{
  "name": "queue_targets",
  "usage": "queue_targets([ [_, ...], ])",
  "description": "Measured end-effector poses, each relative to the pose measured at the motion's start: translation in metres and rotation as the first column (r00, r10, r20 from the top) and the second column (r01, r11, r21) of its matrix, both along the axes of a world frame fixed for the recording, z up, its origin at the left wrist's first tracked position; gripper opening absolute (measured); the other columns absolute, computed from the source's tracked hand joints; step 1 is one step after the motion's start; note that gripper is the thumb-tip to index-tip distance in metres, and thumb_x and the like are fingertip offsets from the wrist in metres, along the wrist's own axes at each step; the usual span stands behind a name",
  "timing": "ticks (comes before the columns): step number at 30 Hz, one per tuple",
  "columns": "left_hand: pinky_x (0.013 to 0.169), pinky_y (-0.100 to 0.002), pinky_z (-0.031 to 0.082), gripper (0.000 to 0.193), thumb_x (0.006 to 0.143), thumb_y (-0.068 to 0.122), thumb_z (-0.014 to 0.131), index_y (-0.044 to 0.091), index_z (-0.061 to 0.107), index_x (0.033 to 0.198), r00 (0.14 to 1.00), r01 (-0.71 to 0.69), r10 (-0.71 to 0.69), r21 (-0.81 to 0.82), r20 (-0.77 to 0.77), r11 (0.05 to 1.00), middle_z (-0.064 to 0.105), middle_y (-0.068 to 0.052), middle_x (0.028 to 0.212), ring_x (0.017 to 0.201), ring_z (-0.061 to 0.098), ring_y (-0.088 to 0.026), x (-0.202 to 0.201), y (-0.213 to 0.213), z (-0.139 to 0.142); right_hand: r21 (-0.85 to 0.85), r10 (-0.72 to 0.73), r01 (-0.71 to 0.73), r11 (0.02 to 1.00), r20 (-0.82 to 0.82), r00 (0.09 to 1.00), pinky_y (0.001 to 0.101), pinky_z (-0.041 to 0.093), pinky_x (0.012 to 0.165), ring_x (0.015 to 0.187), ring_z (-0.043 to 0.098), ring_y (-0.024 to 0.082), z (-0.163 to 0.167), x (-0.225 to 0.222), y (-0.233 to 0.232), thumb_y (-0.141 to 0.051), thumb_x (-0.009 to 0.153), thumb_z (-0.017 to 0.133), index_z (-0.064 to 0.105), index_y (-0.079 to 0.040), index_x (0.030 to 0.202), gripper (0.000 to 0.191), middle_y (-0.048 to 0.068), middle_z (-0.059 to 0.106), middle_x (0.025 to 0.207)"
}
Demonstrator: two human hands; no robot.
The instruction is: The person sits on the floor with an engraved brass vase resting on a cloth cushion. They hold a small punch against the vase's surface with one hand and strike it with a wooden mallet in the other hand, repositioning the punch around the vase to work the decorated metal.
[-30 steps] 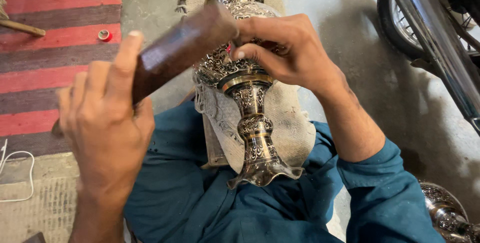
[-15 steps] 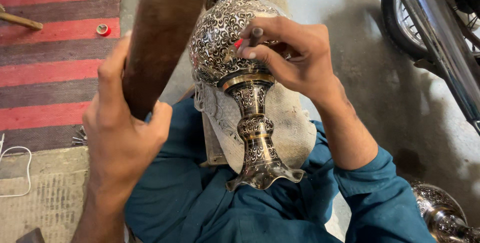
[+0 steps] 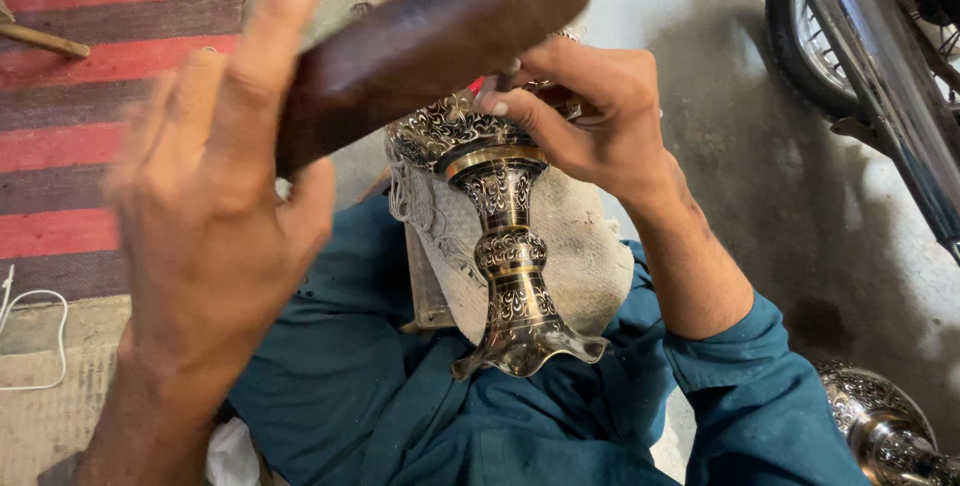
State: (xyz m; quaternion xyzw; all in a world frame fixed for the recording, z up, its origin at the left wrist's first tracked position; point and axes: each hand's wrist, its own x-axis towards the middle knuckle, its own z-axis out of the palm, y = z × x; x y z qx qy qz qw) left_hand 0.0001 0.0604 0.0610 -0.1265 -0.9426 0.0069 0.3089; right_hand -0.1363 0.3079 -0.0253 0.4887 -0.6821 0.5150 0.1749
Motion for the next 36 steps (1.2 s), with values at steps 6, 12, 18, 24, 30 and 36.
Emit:
queue_targets([
  [6, 0.079, -0.046, 0.046, 0.079, 0.086, 0.000, 0.084, 0.018, 0.052, 0.156, 0.995, -0.091, 0.084, -0.127, -0.061, 0.988, 0.059, -0.008, 0.095, 0.089, 0.061, -0.031, 0.001, 0.007, 0.008, 0.030, -0.061, 0.062, 0.998, -0.017, 0.998, 0.0215, 0.062, 0.071, 0.089, 0.077, 0.012, 0.000, -0.001, 0.001, 0.000, 0.103, 0.077, 0.073, 0.001, 0.117, 0.015, 0.008, 0.078, 0.102],
  [12, 0.075, -0.046, 0.047, 0.072, 0.089, 0.002, 0.080, 0.021, 0.055, 0.153, 0.983, -0.185, 0.172, -0.262, -0.071, 0.947, 0.063, -0.004, 0.093, 0.083, 0.061, -0.028, 0.002, 0.004, 0.009, 0.016, -0.021, 0.021, 1.000, 0.013, 1.000, 0.0209, 0.065, 0.077, 0.090, 0.078, 0.010, 0.001, -0.001, 0.001, -0.001, 0.107, 0.075, 0.072, -0.001, 0.124, 0.018, 0.008, 0.078, 0.103],
  [18, 0.081, -0.046, 0.046, 0.070, 0.091, 0.005, 0.078, 0.019, 0.054, 0.156, 0.987, -0.162, 0.159, -0.206, -0.029, 0.965, 0.060, -0.006, 0.096, 0.087, 0.062, -0.029, -0.001, 0.003, 0.006, 0.035, 0.002, -0.002, 0.999, -0.010, 1.000, 0.0211, 0.064, 0.075, 0.090, 0.079, 0.012, 0.002, -0.005, 0.002, -0.002, 0.105, 0.076, 0.072, -0.001, 0.120, 0.015, 0.008, 0.078, 0.106],
  [24, 0.087, -0.047, 0.044, 0.085, 0.077, 0.001, 0.083, 0.014, 0.053, 0.155, 0.997, -0.074, 0.073, -0.043, -0.020, 0.996, 0.057, -0.008, 0.103, 0.094, 0.060, -0.033, 0.003, 0.004, 0.006, 0.034, -0.021, 0.022, 0.999, -0.005, 1.000, 0.0212, 0.064, 0.073, 0.089, 0.078, 0.012, 0.003, -0.004, 0.003, -0.003, 0.105, 0.077, 0.071, 0.000, 0.121, 0.018, 0.008, 0.077, 0.105],
  [30, 0.084, -0.043, 0.042, 0.079, 0.084, 0.003, 0.082, 0.021, 0.057, 0.157, 0.975, -0.218, 0.200, -0.258, -0.091, 0.941, 0.057, -0.003, 0.099, 0.090, 0.060, -0.027, -0.001, -0.003, 0.003, 0.033, 0.021, -0.021, 0.999, -0.006, 1.000, 0.0216, 0.065, 0.075, 0.089, 0.078, 0.011, 0.005, -0.007, 0.003, -0.004, 0.107, 0.076, 0.070, 0.000, 0.122, 0.017, 0.009, 0.078, 0.103],
  [36, 0.089, -0.045, 0.044, 0.074, 0.085, 0.002, 0.080, 0.020, 0.055, 0.153, 0.989, -0.145, 0.140, -0.134, -0.048, 0.980, 0.056, -0.005, 0.100, 0.096, 0.060, -0.029, 0.000, -0.001, 0.000, 0.044, 0.009, -0.009, 0.999, 0.002, 1.000, 0.0230, 0.064, 0.075, 0.087, 0.077, 0.011, 0.005, -0.007, 0.004, -0.004, 0.104, 0.078, 0.071, 0.000, 0.119, 0.017, 0.009, 0.077, 0.103],
])
